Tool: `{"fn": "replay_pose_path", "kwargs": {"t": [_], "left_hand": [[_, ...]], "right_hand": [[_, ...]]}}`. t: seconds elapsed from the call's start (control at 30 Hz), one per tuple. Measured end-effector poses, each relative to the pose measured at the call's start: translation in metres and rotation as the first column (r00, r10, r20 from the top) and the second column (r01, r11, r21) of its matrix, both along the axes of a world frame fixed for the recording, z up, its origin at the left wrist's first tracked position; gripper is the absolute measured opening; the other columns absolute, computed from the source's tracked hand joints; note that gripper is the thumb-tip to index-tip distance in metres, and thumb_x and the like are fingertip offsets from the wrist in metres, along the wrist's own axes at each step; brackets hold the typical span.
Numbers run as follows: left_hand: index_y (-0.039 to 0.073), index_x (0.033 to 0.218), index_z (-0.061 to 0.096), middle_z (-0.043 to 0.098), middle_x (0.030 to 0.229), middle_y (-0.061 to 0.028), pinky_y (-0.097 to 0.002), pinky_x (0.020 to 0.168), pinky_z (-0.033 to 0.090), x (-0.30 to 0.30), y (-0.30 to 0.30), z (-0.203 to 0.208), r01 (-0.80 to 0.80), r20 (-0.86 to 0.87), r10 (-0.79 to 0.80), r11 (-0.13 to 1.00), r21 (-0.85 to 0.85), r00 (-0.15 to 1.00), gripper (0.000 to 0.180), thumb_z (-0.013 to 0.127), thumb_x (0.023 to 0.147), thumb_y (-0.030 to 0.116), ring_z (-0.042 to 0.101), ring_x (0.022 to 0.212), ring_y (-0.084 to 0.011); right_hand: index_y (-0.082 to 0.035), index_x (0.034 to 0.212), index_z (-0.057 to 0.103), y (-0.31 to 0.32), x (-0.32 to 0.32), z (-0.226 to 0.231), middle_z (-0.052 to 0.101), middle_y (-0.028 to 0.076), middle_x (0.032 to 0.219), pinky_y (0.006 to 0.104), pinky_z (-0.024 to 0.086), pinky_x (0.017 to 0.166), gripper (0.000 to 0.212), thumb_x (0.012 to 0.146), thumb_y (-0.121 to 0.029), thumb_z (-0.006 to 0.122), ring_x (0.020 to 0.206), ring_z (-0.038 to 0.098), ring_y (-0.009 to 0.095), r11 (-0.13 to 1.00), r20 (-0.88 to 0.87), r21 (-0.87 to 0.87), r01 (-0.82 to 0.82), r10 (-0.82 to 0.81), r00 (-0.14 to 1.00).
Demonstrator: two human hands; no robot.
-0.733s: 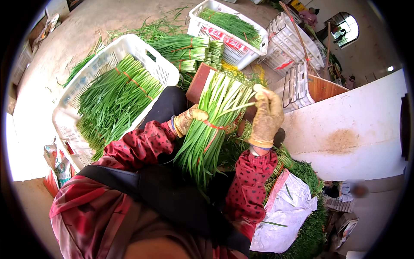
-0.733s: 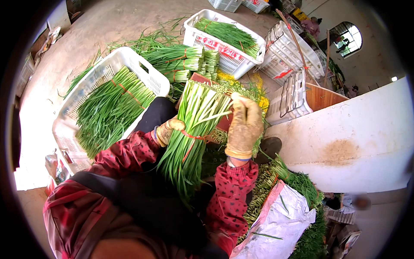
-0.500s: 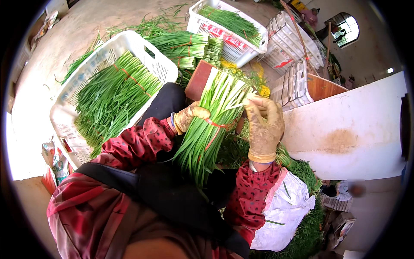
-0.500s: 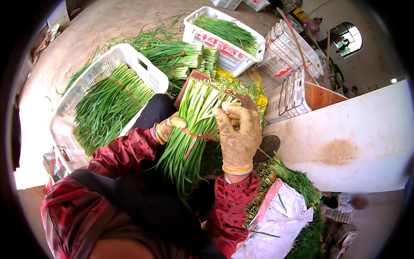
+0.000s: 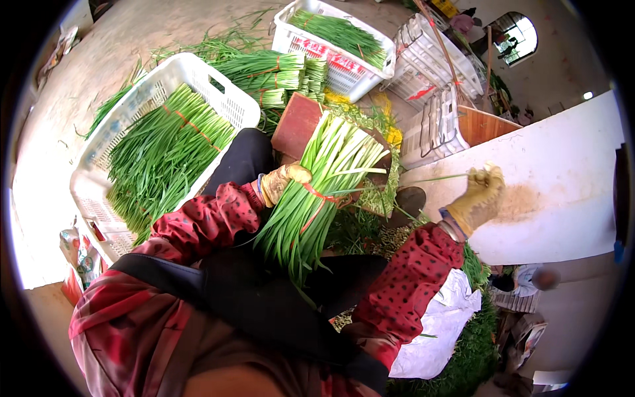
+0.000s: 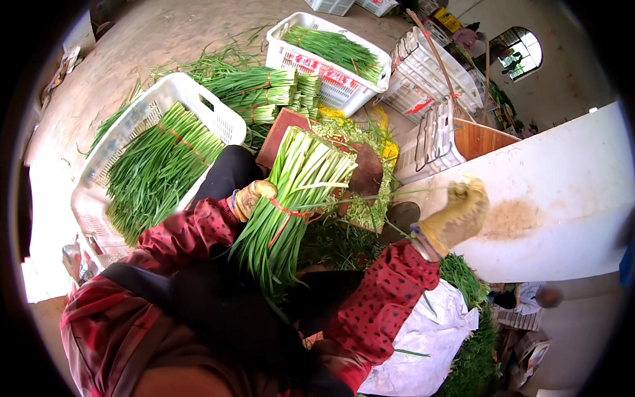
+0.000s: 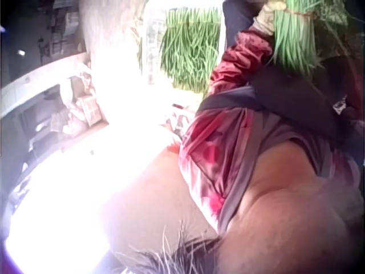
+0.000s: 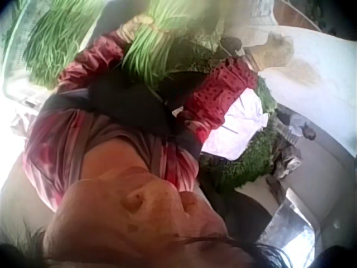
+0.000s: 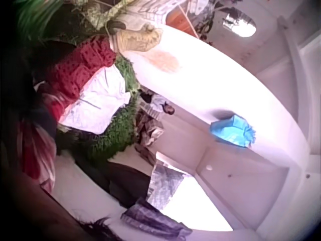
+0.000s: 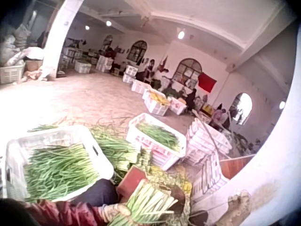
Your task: The person cleans and sorts bundles of chives by hand, trims their root ends with a cleaver on a wooden board, and places the bundles into a plastic crate.
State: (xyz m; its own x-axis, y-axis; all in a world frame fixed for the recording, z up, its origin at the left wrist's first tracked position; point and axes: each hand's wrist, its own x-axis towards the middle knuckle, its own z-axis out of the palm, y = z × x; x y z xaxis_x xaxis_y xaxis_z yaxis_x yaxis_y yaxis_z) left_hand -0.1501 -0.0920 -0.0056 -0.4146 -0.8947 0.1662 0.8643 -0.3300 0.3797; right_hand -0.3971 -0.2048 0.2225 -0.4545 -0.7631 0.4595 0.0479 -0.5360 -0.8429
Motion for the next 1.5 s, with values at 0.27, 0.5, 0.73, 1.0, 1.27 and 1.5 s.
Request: {"fn": "replay_pose_path", "kwargs": {"t": [0.27, 0.5, 0.73, 1.0, 1.27, 1.5], "left_hand": [[-0.001, 0.142, 0.041, 0.053, 0.135, -0.0228, -0.0500, 0.104, 0.044, -0.012, -0.002, 0.005, 0.180, -0.276, -0.180, 0.983, -0.026, 0.944, 0.078, 0.071, 0.071, 0.013, 0.058, 0.116, -0.0381], [-0.001, 0.141, 0.043, 0.054, 0.134, -0.0213, -0.0424, 0.104, 0.045, -0.016, -0.003, 0.002, 0.294, -0.241, -0.291, 0.956, -0.022, 0.926, 0.074, 0.069, 0.073, 0.015, 0.058, 0.117, -0.0330], [-0.002, 0.138, 0.046, 0.058, 0.130, -0.0204, -0.0393, 0.103, 0.046, -0.021, 0.000, 0.008, 0.179, -0.199, -0.170, 0.983, 0.031, 0.965, 0.072, 0.071, 0.073, 0.016, 0.061, 0.112, -0.0313], [-0.004, 0.123, 0.059, 0.068, 0.112, -0.0156, -0.0349, 0.084, 0.057, -0.021, -0.004, -0.013, 0.129, -0.005, -0.130, 0.979, 0.155, 0.992, 0.049, 0.073, 0.080, 0.015, 0.069, 0.093, -0.0225], [-0.001, 0.112, 0.064, 0.071, 0.095, -0.0097, -0.0326, 0.074, 0.057, -0.003, 0.003, 0.039, -0.358, 0.352, 0.300, 0.927, 0.114, 0.887, 0.043, 0.072, 0.077, 0.021, 0.068, 0.078, -0.0195], [0.006, 0.099, 0.066, 0.070, 0.088, -0.0086, -0.0403, 0.071, 0.059, 0.049, -0.015, 0.038, -0.747, 0.063, 0.771, 0.590, 0.306, 0.634, 0.026, 0.069, 0.083, 0.026, 0.068, 0.074, -0.0242]], "right_hand": [[-0.004, 0.122, 0.058, 0.048, 0.043, -0.024, 0.062, 0.010, 0.112, 0.0336, 0.051, 0.086, 0.043, 0.083, -0.012, 0.073, 0.099, 0.060, 0.022, 0.887, -0.603, 0.136, -0.441, 0.427, 0.673], [-0.003, 0.103, 0.065, 0.022, 0.068, -0.077, 0.065, 0.012, 0.097, 0.0368, 0.050, 0.078, 0.020, 0.085, -0.012, 0.070, 0.090, 0.062, 0.027, 0.901, -0.934, 0.004, -0.433, 0.158, 0.320], [-0.002, 0.098, 0.064, 0.009, 0.024, -0.054, 0.066, 0.008, 0.086, 0.0288, 0.048, 0.070, 0.011, 0.095, -0.010, 0.058, 0.076, 0.061, 0.017, 0.960, -0.554, 0.162, -0.227, 0.279, 0.784], [-0.012, 0.098, 0.066, 0.057, 0.087, -0.067, 0.064, 0.010, 0.082, 0.0384, 0.051, 0.070, 0.017, 0.082, -0.018, 0.068, 0.078, 0.063, 0.027, 0.950, -0.990, -0.086, -0.301, -0.048, 0.133], [-0.006, 0.124, 0.056, -0.018, -0.005, -0.085, 0.065, 0.013, 0.101, 0.0393, 0.050, 0.080, 0.043, 0.085, -0.019, 0.069, 0.095, 0.063, 0.025, 0.969, -0.871, 0.245, 0.019, 0.212, 0.443], [-0.006, 0.150, 0.026, 0.092, 0.067, -0.149, 0.040, 0.022, 0.145, 0.0367, 0.038, 0.107, 0.097, 0.075, -0.027, 0.082, 0.128, 0.048, 0.033, 0.592, -0.605, 0.554, -0.586, 0.769, 0.205]]}}
